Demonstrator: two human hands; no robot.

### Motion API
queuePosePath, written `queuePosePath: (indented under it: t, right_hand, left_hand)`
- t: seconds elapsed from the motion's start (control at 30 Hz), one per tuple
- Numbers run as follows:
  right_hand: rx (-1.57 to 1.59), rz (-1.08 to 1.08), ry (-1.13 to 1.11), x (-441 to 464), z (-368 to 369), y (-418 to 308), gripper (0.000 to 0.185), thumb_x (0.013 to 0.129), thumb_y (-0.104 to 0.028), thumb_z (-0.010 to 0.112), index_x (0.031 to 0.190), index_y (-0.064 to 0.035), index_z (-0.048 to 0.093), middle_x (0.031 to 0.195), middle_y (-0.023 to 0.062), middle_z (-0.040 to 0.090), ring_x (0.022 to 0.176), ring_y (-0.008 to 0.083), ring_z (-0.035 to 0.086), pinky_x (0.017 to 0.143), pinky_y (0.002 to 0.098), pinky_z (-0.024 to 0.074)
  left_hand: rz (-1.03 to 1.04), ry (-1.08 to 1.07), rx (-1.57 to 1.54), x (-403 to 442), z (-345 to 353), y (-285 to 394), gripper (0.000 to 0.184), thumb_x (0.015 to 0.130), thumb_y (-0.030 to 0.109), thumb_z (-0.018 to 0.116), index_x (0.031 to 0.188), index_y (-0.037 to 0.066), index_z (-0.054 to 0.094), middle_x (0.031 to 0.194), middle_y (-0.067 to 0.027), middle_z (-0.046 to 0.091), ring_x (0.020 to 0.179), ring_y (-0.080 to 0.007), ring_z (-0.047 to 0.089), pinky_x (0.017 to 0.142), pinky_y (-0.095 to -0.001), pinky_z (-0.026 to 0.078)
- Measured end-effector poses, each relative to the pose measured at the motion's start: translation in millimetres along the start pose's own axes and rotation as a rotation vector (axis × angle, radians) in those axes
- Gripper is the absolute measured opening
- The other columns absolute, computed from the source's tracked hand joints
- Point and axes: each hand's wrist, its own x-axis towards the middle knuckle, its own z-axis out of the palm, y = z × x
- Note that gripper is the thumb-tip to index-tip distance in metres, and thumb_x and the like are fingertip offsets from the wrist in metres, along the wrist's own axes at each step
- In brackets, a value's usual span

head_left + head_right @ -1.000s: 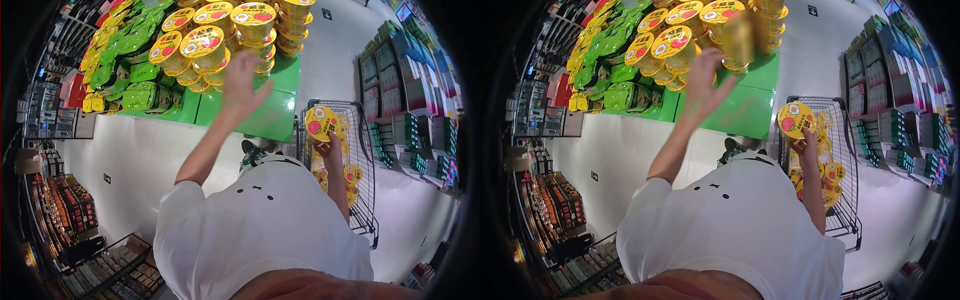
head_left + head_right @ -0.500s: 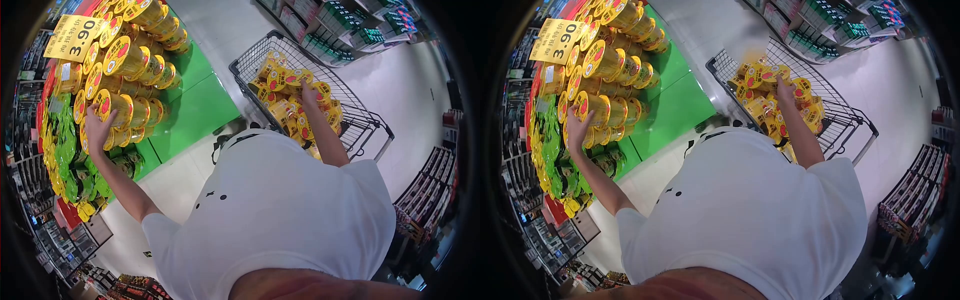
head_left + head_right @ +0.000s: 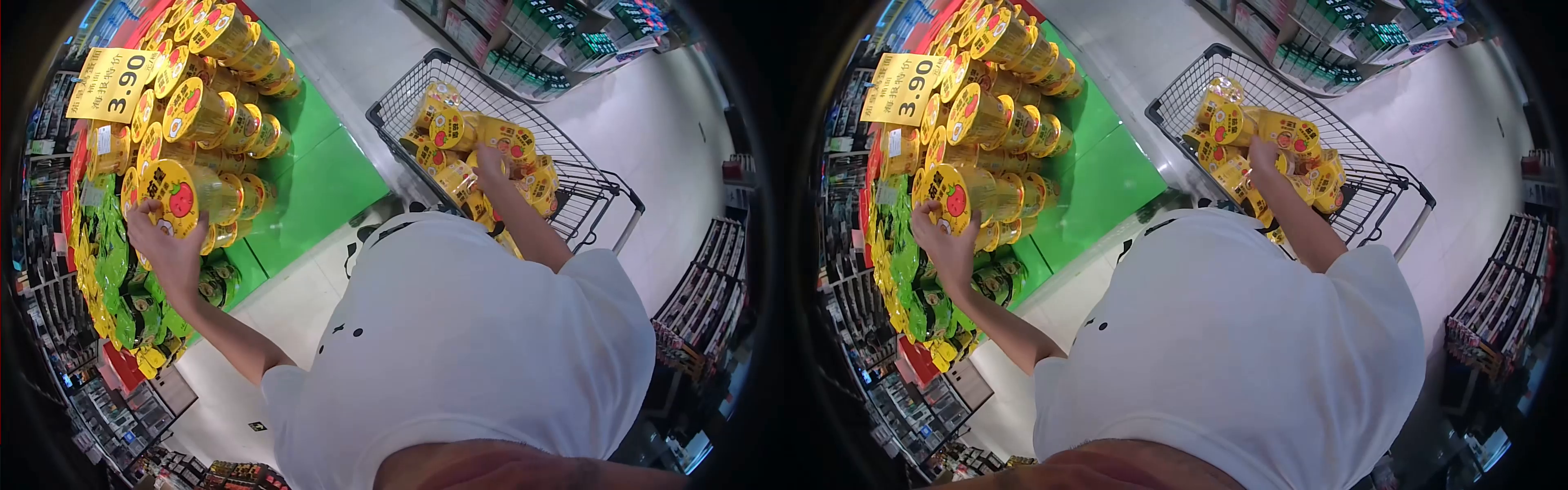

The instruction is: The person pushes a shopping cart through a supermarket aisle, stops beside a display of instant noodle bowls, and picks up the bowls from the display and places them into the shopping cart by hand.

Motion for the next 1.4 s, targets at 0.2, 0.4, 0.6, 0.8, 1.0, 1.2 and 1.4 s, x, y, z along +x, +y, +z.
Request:
queuePosePath:
  t: [0.2, 0.4, 0.6, 0.8, 1.0, 1.2, 1.4]
  right_hand:
    - [0.056, -0.052, -1.13, -124.8, 43.4, -46.7, 0.057, 0.109, -0.044, 0.059, 0.15, -0.007, 0.047, 0.14, 0.0118, 0.06, 0.12, 0.0219, 0.066, 0.098, 0.0372, 0.057]
    - [-0.108, -0.221, -1.193, -163.6, 57.4, -47.8, 0.07, 0.104, -0.047, 0.065, 0.157, -0.0096, 0.038, 0.143, 0.0126, 0.056, 0.122, 0.0224, 0.064, 0.098, 0.0399, 0.0574]
    - [-0.009, -0.165, -0.852, -79.3, 44.6, -66.6, 0.074, 0.099, -0.038, 0.073, 0.154, -0.006, 0.034, 0.131, 0.0139, 0.062, 0.11, 0.0224, 0.068, 0.087, 0.0389, 0.0607]
    - [-0.186, -0.666, 0.004, 142.9, 25.2, -53.6, 0.098, 0.082, -0.049, 0.088, 0.15, 0.0003, 0.038, 0.133, 0.0275, 0.061, 0.117, 0.0362, 0.063, 0.101, 0.047, 0.0532]
    - [-0.1, -0.431, 0.0, 219.1, 12.6, -31.7, 0.1, 0.079, -0.054, 0.089, 0.144, 0.0104, 0.048, 0.137, 0.0285, 0.062, 0.118, 0.0391, 0.068, 0.099, 0.0429, 0.0575]
    - [-0.495, -0.34, 0.099, 261.3, 25.2, -42.0, 0.089, 0.093, -0.064, 0.071, 0.13, 0.0165, 0.066, 0.128, 0.0231, 0.072, 0.107, 0.0282, 0.075, 0.088, 0.0407, 0.0602]
    - [-0.479, -0.301, -0.145, 279.2, 23.5, -38.4, 0.089, 0.096, -0.069, 0.065, 0.135, 0.0114, 0.066, 0.127, 0.0228, 0.072, 0.103, 0.0296, 0.075, 0.087, 0.0401, 0.06]
  left_hand:
    - [0.127, -0.286, -0.494, -29.1, 49.5, 105.4, 0.079, 0.061, 0.02, 0.096, 0.125, 0.008, 0.05, 0.152, -0.025, 0.04, 0.145, -0.0427, 0.043, 0.112, -0.05, 0.045]
    - [0.347, -0.454, -0.438, -62.0, 131.0, 166.3, 0.085, 0.062, 0.022, 0.098, 0.132, 0.01, 0.051, 0.158, -0.0259, 0.037, 0.143, -0.0473, 0.043, 0.113, -0.0516, 0.045]
    - [0.203, -0.414, -0.677, -74.9, 151.7, 150.9, 0.074, 0.08, 0.019, 0.09, 0.143, 0.008, 0.053, 0.158, -0.0252, 0.04, 0.143, -0.0435, 0.046, 0.117, -0.0499, 0.041]
    - [-0.04, 0.024, -0.487, -73.3, 144.2, 81.6, 0.045, 0.092, 0.012, 0.076, 0.134, 0.004, 0.06, 0.149, -0.0237, 0.05, 0.137, -0.0411, 0.052, 0.116, -0.0486, 0.041]
    - [-0.198, 0.374, -0.038, -33.5, 114.9, 3.9, 0.057, 0.089, 0.028, 0.079, 0.137, 0.004, 0.057, 0.143, -0.026, 0.052, 0.133, -0.044, 0.05, 0.113, -0.0541, 0.04]
    - [-0.255, 0.015, 0.042, 4.4, 133.8, -64.1, 0.087, 0.082, 0.057, 0.084, 0.143, 0.002, 0.053, 0.148, -0.0335, 0.049, 0.136, -0.0492, 0.048, 0.114, -0.0555, 0.042]
    - [-0.369, -0.401, 0.051, 22.6, 149.7, -91.0, 0.095, 0.076, 0.057, 0.086, 0.147, 0.006, 0.048, 0.154, -0.0369, 0.043, 0.145, -0.0491, 0.041, 0.119, -0.0518, 0.04]
